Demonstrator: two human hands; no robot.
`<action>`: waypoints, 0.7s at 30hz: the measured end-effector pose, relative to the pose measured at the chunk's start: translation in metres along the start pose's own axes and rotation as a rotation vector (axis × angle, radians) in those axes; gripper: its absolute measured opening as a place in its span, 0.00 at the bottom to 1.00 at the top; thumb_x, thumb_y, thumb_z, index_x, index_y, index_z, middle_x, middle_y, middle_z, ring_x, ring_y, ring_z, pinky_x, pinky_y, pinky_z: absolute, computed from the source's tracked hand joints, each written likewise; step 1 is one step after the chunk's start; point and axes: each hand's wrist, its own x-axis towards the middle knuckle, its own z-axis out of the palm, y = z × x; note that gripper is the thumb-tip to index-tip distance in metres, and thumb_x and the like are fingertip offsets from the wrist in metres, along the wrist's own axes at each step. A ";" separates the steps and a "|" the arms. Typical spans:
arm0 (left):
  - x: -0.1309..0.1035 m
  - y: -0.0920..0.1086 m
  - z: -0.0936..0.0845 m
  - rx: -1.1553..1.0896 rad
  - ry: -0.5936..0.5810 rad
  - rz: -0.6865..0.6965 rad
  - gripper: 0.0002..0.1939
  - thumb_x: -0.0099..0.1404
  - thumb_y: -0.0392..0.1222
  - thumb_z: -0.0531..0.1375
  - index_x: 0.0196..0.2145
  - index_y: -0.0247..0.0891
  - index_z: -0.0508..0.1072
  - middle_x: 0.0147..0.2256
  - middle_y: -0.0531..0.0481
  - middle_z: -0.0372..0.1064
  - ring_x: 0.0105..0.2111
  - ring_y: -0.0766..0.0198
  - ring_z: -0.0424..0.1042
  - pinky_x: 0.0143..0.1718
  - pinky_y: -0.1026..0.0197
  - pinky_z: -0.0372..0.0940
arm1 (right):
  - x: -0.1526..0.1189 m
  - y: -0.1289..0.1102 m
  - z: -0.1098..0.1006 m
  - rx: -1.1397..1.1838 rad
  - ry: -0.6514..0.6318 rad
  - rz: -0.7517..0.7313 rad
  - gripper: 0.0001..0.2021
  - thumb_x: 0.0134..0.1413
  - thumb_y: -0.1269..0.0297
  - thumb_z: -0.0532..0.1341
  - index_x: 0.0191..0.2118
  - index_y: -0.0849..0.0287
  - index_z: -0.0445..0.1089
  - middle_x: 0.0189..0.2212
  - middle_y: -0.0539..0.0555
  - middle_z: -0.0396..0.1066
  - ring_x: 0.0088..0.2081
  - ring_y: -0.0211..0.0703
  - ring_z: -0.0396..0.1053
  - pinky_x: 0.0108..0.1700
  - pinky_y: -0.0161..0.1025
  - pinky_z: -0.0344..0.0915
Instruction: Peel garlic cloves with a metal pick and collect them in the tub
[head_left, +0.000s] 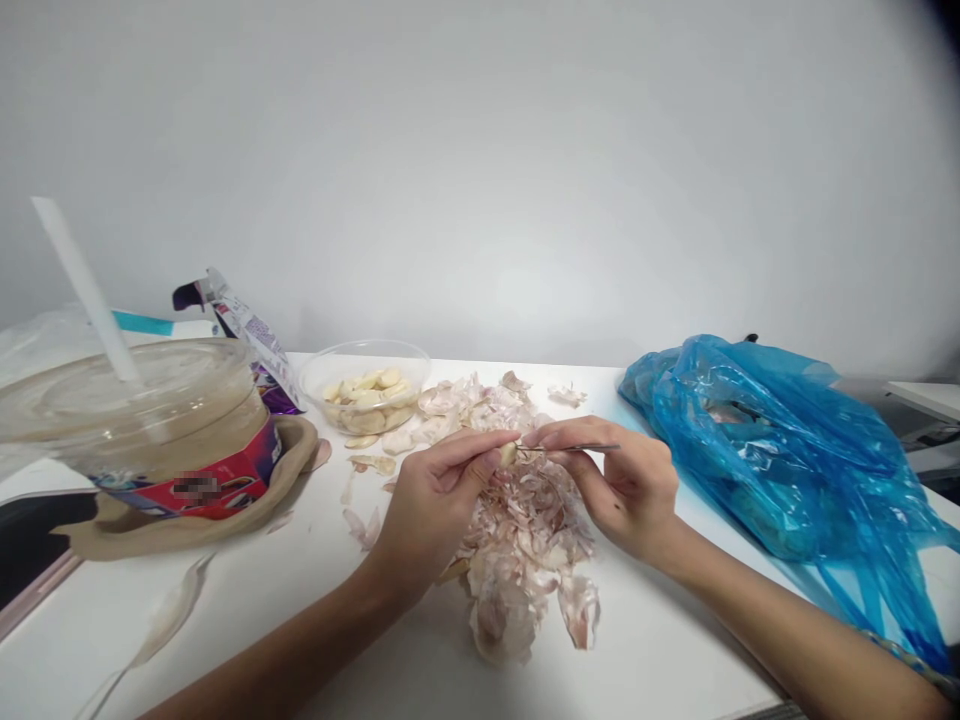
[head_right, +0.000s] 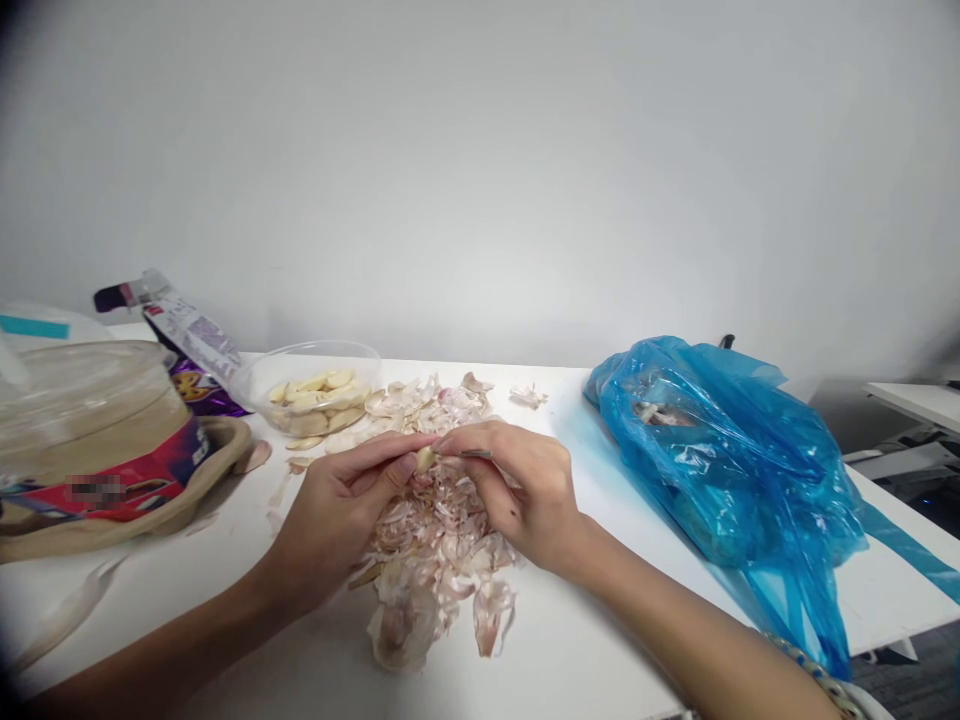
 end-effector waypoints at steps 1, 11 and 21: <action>0.000 0.000 0.000 -0.002 0.002 -0.001 0.10 0.60 0.41 0.60 0.39 0.43 0.77 0.42 0.52 0.75 0.43 0.62 0.72 0.46 0.64 0.64 | 0.000 0.000 0.000 0.000 0.001 0.005 0.13 0.52 0.81 0.56 0.40 0.57 0.69 0.33 0.51 0.75 0.36 0.40 0.74 0.36 0.38 0.72; -0.001 0.003 0.003 -0.132 -0.009 -0.082 0.08 0.58 0.41 0.62 0.37 0.42 0.76 0.38 0.54 0.76 0.40 0.66 0.72 0.41 0.69 0.65 | -0.001 -0.001 0.000 -0.044 0.024 -0.049 0.15 0.52 0.82 0.55 0.40 0.57 0.69 0.32 0.51 0.76 0.36 0.39 0.74 0.35 0.37 0.72; -0.002 0.008 0.005 -0.161 -0.005 -0.125 0.08 0.57 0.41 0.62 0.37 0.41 0.76 0.36 0.53 0.76 0.38 0.66 0.73 0.38 0.70 0.66 | -0.002 0.000 -0.001 -0.038 0.032 -0.052 0.15 0.52 0.82 0.55 0.41 0.57 0.69 0.33 0.52 0.76 0.36 0.40 0.75 0.36 0.38 0.73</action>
